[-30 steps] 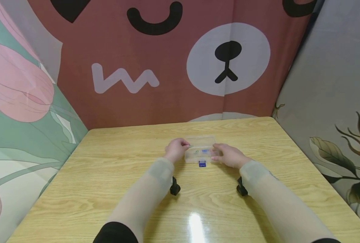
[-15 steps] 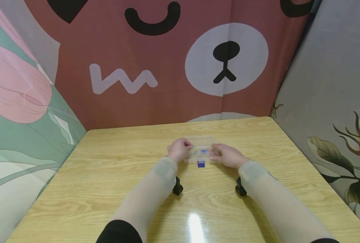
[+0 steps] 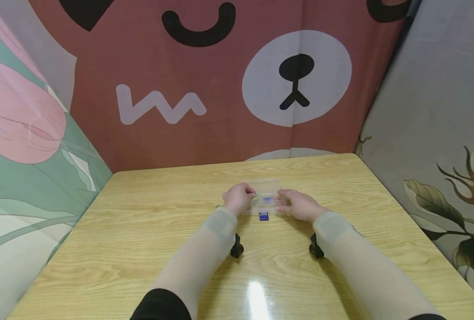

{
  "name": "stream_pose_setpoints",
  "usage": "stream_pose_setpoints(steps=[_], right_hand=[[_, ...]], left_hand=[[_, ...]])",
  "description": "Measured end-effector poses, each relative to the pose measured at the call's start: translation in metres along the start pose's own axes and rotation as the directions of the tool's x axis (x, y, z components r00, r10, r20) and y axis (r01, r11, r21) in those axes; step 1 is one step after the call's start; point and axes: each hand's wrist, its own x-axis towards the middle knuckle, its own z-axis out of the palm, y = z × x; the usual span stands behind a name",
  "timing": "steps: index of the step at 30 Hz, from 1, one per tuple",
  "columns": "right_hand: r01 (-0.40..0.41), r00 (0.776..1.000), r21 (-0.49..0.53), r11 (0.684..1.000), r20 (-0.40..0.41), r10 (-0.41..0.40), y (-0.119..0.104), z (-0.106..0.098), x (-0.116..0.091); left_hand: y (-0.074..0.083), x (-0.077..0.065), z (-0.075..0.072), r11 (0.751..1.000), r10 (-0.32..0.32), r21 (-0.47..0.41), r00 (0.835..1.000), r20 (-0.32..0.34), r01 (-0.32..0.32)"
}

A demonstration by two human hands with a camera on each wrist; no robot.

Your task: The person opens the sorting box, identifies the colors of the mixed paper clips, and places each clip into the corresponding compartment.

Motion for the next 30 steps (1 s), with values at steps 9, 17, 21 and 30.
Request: stream_pose_setpoints(steps=[9, 17, 21, 30], right_hand=[[0.002, 1.000, 0.002, 1.000, -0.002, -0.002, -0.0019, -0.0001, -0.0007], [0.009, 1.000, -0.005, 1.000, -0.002, -0.009, -0.0011, 0.0007, 0.0003], [0.003, 1.000, -0.005, 1.000, -0.005, -0.003, -0.0010, 0.0006, 0.0006], [0.009, 1.000, -0.011, 1.000, -0.009, -0.010, 0.0009, 0.0005, 0.0007]], left_hand=[[-0.0003, 0.0002, 0.0012, 1.000, -0.012, 0.018, 1.000, -0.008, 0.012], [-0.0024, 0.0009, 0.0026, 0.998, -0.003, 0.060, 1.000, 0.001, 0.003], [-0.0032, 0.0008, 0.0026, 0.998, 0.011, 0.060, 1.000, 0.001, -0.011], [-0.0035, -0.0031, 0.0001, 0.999, 0.035, 0.019, 0.999, 0.003, -0.035]])
